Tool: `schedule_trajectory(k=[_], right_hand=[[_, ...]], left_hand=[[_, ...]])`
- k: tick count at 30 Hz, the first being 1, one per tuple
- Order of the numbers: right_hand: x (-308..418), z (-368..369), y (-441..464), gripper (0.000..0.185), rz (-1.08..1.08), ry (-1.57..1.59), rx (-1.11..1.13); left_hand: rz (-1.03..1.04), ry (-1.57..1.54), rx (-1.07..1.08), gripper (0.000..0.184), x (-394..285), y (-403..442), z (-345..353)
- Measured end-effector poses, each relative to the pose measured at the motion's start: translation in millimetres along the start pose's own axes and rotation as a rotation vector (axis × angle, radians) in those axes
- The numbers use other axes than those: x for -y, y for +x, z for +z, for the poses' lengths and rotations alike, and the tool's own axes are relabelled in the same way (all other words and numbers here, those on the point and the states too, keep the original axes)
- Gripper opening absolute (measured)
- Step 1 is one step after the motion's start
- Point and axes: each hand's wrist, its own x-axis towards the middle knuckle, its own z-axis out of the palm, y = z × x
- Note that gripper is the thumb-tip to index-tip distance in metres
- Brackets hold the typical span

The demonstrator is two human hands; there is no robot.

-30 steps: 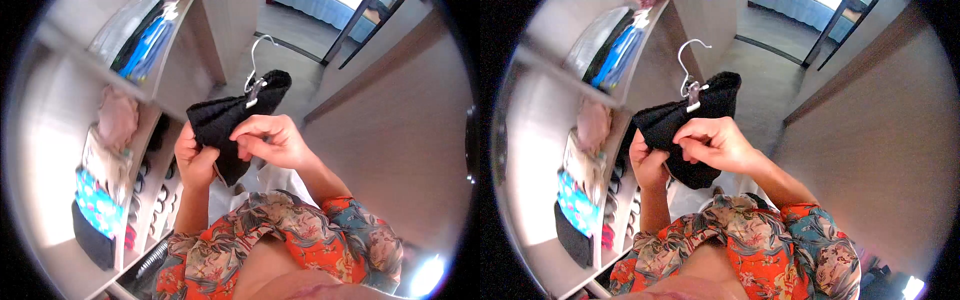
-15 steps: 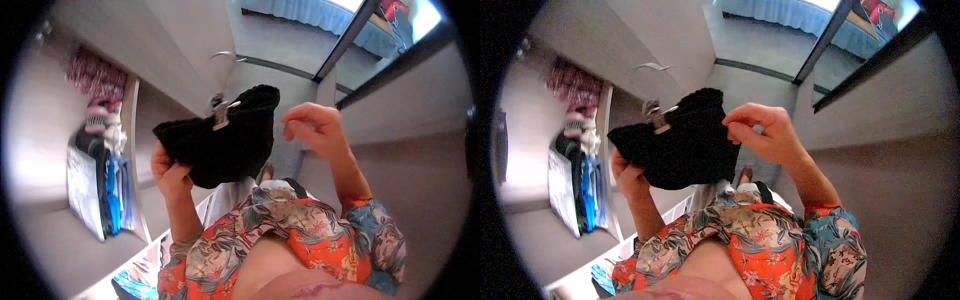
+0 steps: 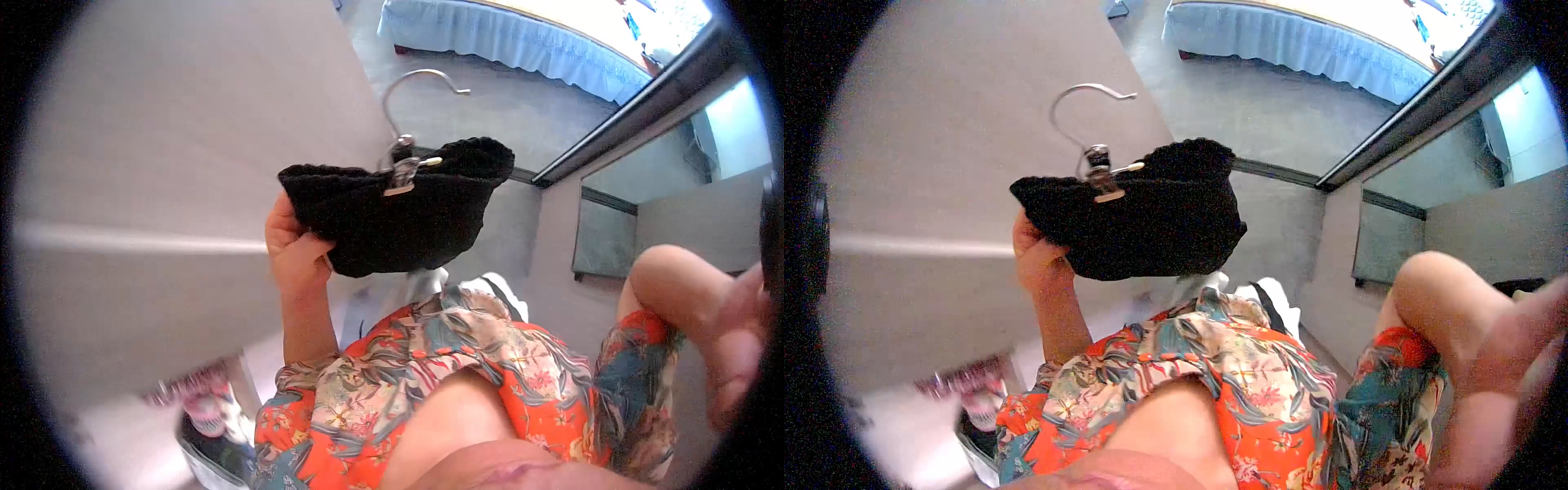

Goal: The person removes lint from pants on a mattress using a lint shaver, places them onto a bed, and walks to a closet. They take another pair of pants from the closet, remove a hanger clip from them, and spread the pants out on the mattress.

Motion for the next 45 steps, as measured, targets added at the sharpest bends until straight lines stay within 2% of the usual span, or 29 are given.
schedule_trajectory(k=[1, 4, 7, 11, 12, 13, 14, 15, 16, 17, 24, 27, 29, 30, 31, 32, 37, 38, 40, 42, 45], right_hand=[[0, 2, 1, 0.007, -0.006, -0.010, -0.005], [-8, -12, 6, 0.008, -0.023, -0.035, -0.021], [-35, -41, 9, 0.008, -0.061, -0.098, -0.031], [-171, -45, -10, 0.009, -0.070, -0.193, -0.026], [-218, -38, -16, 0.009, -0.058, -0.221, -0.028], [-266, -33, -16, 0.009, -0.060, -0.244, -0.035], [-311, -28, -12, 0.009, -0.069, -0.260, -0.039], [-351, -21, -5, 0.009, -0.067, -0.270, -0.041], [-384, -17, 6, 0.009, -0.058, -0.272, -0.051], [-410, -13, 18, 0.010, -0.054, -0.270, -0.067], [-535, 28, 52, 0.011, -0.032, -0.174, -0.077], [-563, 51, 65, 0.011, -0.065, -0.141, 0.031], [-578, 75, 71, 0.011, -0.021, -0.112, 0.081], [-585, 89, 77, 0.012, 0.011, -0.091, 0.118], [-592, 99, 75, 0.012, 0.026, -0.079, 0.126], [-598, 107, 77, 0.012, 0.036, -0.070, 0.134], [-634, 148, 88, 0.013, 0.112, -0.021, 0.168], [-642, 159, 90, 0.013, 0.131, -0.006, 0.183], [-659, 178, 99, 0.013, 0.189, 0.038, 0.219], [-685, 227, 93, 0.014, 0.253, 0.077, 0.268], [-724, 333, 64, 0.014, 0.385, 0.122, 0.380]], left_hand=[[0.044, -0.029, 0.077, 0.062, 0, 3, -7], [0.097, -0.033, 0.104, 0.057, 2, 12, 8], [0.065, 0.046, 0.024, 0.051, 13, 42, 31], [0.094, 0.239, -0.131, 0.036, 87, 141, 7], [0.172, 0.235, -0.109, 0.033, 118, 164, -12], [0.075, 0.281, -0.216, 0.031, 139, 187, -20], [0.121, 0.154, -0.305, 0.031, 166, 209, -18], [0.024, 0.219, -0.336, 0.030, 175, 236, -8], [-0.089, 0.263, -0.548, 0.027, 178, 246, -6], [-0.109, 0.278, -0.630, 0.028, 184, 262, -4], [0.107, 0.253, -0.650, 0.032, 212, 338, -8], [0.230, 0.219, -0.633, 0.034, 236, 347, -17], [0.240, 0.130, -0.632, 0.035, 231, 359, -19], [0.193, 0.012, -0.700, 0.042, 228, 363, -17], [0.144, -0.154, -0.479, 0.047, 209, 402, -18], [0.120, -0.058, -0.512, 0.043, 208, 421, -20], [0.181, 0.105, -0.642, 0.053, 198, 495, -32], [0.138, 0.179, -0.635, 0.059, 193, 506, -39], [0.201, 0.246, -0.606, 0.059, 183, 522, -45], [0.270, 0.274, -0.729, 0.054, 166, 557, -72], [0.346, 0.384, -0.852, 0.051, 146, 585, -157]])
